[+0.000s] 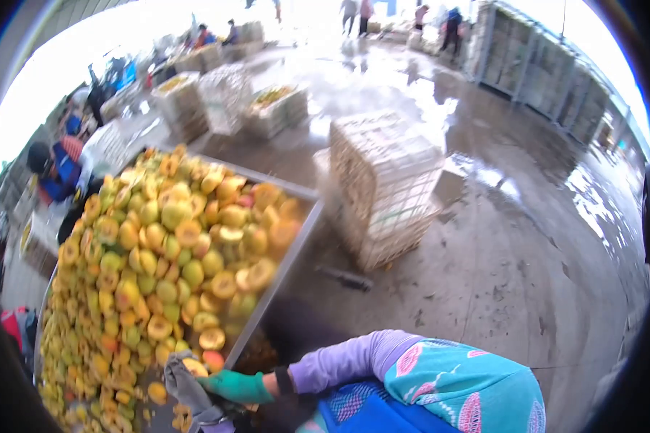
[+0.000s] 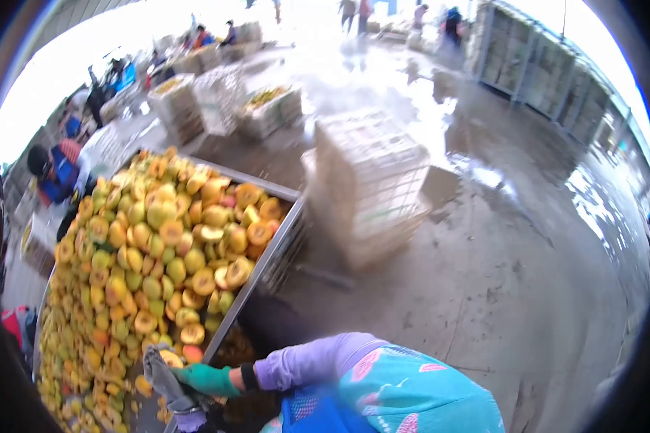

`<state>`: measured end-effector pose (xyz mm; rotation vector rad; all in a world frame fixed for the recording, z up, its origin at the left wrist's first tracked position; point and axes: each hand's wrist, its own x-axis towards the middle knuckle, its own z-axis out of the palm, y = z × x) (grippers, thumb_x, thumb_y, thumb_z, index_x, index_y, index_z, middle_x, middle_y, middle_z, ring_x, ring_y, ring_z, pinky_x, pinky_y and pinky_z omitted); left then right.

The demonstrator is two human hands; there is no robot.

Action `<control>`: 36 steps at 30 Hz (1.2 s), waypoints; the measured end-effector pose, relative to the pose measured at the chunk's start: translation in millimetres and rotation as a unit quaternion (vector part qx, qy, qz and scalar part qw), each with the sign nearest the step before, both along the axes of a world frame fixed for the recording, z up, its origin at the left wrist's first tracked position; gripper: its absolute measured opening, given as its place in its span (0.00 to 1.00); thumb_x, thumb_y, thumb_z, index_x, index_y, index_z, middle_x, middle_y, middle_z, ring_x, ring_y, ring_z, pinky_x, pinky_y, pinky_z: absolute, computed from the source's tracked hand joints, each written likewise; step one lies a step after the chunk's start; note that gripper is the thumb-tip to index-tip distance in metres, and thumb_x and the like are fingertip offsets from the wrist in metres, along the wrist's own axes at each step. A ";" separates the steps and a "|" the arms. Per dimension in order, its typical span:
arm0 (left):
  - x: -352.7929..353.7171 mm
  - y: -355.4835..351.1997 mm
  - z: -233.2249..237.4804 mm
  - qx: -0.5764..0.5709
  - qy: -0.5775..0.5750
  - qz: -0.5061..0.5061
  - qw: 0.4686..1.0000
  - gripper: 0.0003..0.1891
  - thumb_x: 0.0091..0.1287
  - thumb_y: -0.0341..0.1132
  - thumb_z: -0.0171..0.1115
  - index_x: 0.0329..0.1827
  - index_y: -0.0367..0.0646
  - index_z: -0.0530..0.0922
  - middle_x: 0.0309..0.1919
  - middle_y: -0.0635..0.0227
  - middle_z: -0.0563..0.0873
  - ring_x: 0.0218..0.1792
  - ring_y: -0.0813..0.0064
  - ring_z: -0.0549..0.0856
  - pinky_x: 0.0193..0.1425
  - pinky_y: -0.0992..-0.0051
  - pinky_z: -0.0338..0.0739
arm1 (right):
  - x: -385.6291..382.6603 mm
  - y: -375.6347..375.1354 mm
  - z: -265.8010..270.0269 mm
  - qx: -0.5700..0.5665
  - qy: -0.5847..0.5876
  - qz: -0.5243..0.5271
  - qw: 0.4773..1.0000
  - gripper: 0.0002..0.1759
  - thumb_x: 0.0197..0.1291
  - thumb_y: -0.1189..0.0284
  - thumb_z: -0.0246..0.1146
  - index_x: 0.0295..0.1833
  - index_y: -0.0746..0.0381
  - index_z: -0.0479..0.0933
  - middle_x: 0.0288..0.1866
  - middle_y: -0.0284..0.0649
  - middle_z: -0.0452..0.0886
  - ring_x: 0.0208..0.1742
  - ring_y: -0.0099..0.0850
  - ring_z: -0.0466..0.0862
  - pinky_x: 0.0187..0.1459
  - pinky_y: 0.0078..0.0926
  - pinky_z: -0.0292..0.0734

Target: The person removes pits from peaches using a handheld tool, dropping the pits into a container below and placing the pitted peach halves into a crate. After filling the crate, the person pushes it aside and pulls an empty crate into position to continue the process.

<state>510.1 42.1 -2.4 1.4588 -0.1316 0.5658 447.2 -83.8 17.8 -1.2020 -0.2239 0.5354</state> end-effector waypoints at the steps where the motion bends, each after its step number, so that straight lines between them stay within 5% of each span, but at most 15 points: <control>1: -36.6 40.6 48.2 0.044 0.068 -0.039 0.996 0.11 0.73 0.35 0.53 0.41 0.38 0.81 0.33 0.66 0.84 0.31 0.77 0.79 0.34 0.79 0.75 | -45.6 40.1 35.5 0.046 -0.036 -0.057 0.997 0.28 0.70 0.47 0.51 0.46 0.61 0.81 0.32 0.33 0.82 0.32 0.19 0.77 0.35 0.20 0.75; 2: -47.9 -2.7 60.5 0.053 0.157 -0.080 0.983 0.11 0.73 0.36 0.54 0.39 0.38 0.80 0.30 0.68 0.82 0.27 0.78 0.77 0.31 0.79 0.73 | -35.5 39.7 -1.4 0.092 -0.028 -0.136 0.986 0.27 0.72 0.48 0.48 0.50 0.59 0.80 0.34 0.32 0.83 0.33 0.18 0.78 0.35 0.24 0.76; 4: -11.5 -35.1 21.1 -0.033 0.174 -0.206 0.962 0.12 0.74 0.37 0.53 0.38 0.37 0.78 0.27 0.68 0.81 0.25 0.80 0.75 0.29 0.80 0.71 | -34.1 -56.4 23.5 0.084 0.054 -0.094 0.991 0.27 0.71 0.46 0.47 0.48 0.58 0.78 0.30 0.32 0.80 0.29 0.18 0.76 0.31 0.22 0.73; 6: -22.4 -113.8 15.9 -0.008 0.214 -0.199 0.956 0.12 0.74 0.36 0.53 0.37 0.36 0.78 0.26 0.68 0.80 0.24 0.80 0.75 0.28 0.80 0.70 | -37.6 -101.4 -4.0 0.078 0.113 -0.079 0.987 0.28 0.71 0.44 0.46 0.44 0.57 0.77 0.25 0.32 0.77 0.22 0.20 0.74 0.23 0.22 0.71; 9: -36.6 -128.8 47.9 0.141 0.178 -0.179 0.957 0.13 0.73 0.35 0.51 0.35 0.35 0.78 0.26 0.67 0.81 0.25 0.78 0.75 0.30 0.78 0.70 | -34.2 -100.1 -9.8 0.037 0.135 -0.062 0.988 0.29 0.70 0.42 0.46 0.38 0.57 0.76 0.19 0.33 0.74 0.13 0.23 0.71 0.15 0.23 0.67; 16: -55.4 -143.8 43.4 -0.029 0.084 -0.196 0.977 0.12 0.70 0.32 0.50 0.30 0.37 0.79 0.25 0.71 0.81 0.24 0.77 0.74 0.34 0.79 0.71 | -57.2 -115.6 20.0 0.169 0.228 0.037 0.958 0.29 0.68 0.41 0.46 0.29 0.54 0.71 0.11 0.29 0.67 0.07 0.21 0.64 0.07 0.21 0.60; 23: -57.1 -127.3 76.6 0.223 0.008 -0.377 0.899 0.16 0.71 0.37 0.51 0.31 0.33 0.77 0.24 0.59 0.83 0.24 0.71 0.81 0.33 0.73 0.77 | -76.3 -107.0 20.3 0.406 0.277 0.086 0.867 0.25 0.69 0.43 0.49 0.32 0.53 0.68 0.12 0.28 0.66 0.09 0.21 0.66 0.09 0.20 0.59; 26: -60.2 -127.5 70.9 0.200 0.040 -0.382 0.901 0.14 0.71 0.36 0.52 0.31 0.33 0.77 0.24 0.59 0.83 0.24 0.71 0.82 0.34 0.73 0.77 | -83.4 -118.7 26.0 0.135 0.128 0.004 0.982 0.26 0.68 0.42 0.49 0.30 0.53 0.66 0.12 0.26 0.66 0.09 0.20 0.66 0.09 0.22 0.60; 28: -66.6 -128.2 73.4 0.132 0.138 -0.408 0.893 0.13 0.70 0.35 0.52 0.32 0.34 0.77 0.24 0.61 0.83 0.27 0.72 0.82 0.36 0.75 0.77 | -79.3 -111.8 21.1 0.200 0.203 0.022 0.958 0.27 0.68 0.41 0.48 0.30 0.53 0.64 0.13 0.27 0.66 0.09 0.20 0.66 0.10 0.22 0.60; 29: -66.4 -124.3 80.7 0.405 -0.188 -0.336 0.829 0.13 0.71 0.35 0.50 0.32 0.35 0.77 0.24 0.62 0.83 0.31 0.74 0.81 0.39 0.76 0.76 | -80.3 -114.5 20.5 0.257 0.250 0.060 0.932 0.27 0.68 0.41 0.48 0.30 0.53 0.64 0.13 0.28 0.65 0.09 0.21 0.66 0.10 0.21 0.60; 30: -67.7 -118.0 70.6 0.332 -0.124 -0.323 0.878 0.13 0.70 0.34 0.50 0.31 0.36 0.77 0.26 0.63 0.83 0.30 0.73 0.81 0.38 0.74 0.76 | -83.8 -116.5 26.7 0.313 0.295 0.097 0.897 0.27 0.68 0.41 0.48 0.31 0.53 0.64 0.13 0.29 0.65 0.09 0.21 0.66 0.10 0.21 0.61; 31: -69.8 -108.0 53.4 0.255 -0.060 -0.305 0.916 0.12 0.69 0.34 0.50 0.31 0.37 0.77 0.28 0.63 0.83 0.29 0.72 0.81 0.37 0.72 0.76 | -83.2 -113.6 30.0 0.240 0.269 0.082 0.929 0.26 0.68 0.41 0.49 0.32 0.53 0.64 0.13 0.28 0.65 0.09 0.21 0.66 0.10 0.20 0.62; 33: -81.5 -100.2 45.3 0.262 -0.102 -0.207 0.937 0.10 0.69 0.32 0.47 0.36 0.37 0.76 0.31 0.64 0.82 0.29 0.72 0.80 0.36 0.71 0.77 | -68.8 -78.4 -15.0 0.195 0.091 -0.004 0.977 0.26 0.68 0.41 0.49 0.32 0.53 0.65 0.13 0.27 0.66 0.09 0.21 0.67 0.10 0.22 0.62; 34: -84.5 -96.3 49.7 0.273 -0.090 -0.239 0.927 0.10 0.70 0.32 0.46 0.38 0.37 0.75 0.32 0.63 0.82 0.30 0.71 0.80 0.36 0.72 0.78 | -66.8 -64.7 -31.2 0.169 0.001 -0.046 0.985 0.26 0.68 0.42 0.49 0.32 0.53 0.65 0.14 0.27 0.66 0.10 0.20 0.67 0.10 0.22 0.63; 36: -84.4 -92.7 59.5 0.273 -0.062 -0.286 0.917 0.11 0.71 0.33 0.47 0.41 0.36 0.75 0.33 0.62 0.82 0.32 0.71 0.80 0.36 0.73 0.78 | -78.6 -79.4 -14.1 0.221 0.109 0.062 0.967 0.26 0.69 0.42 0.49 0.31 0.52 0.67 0.13 0.25 0.67 0.10 0.19 0.66 0.10 0.22 0.63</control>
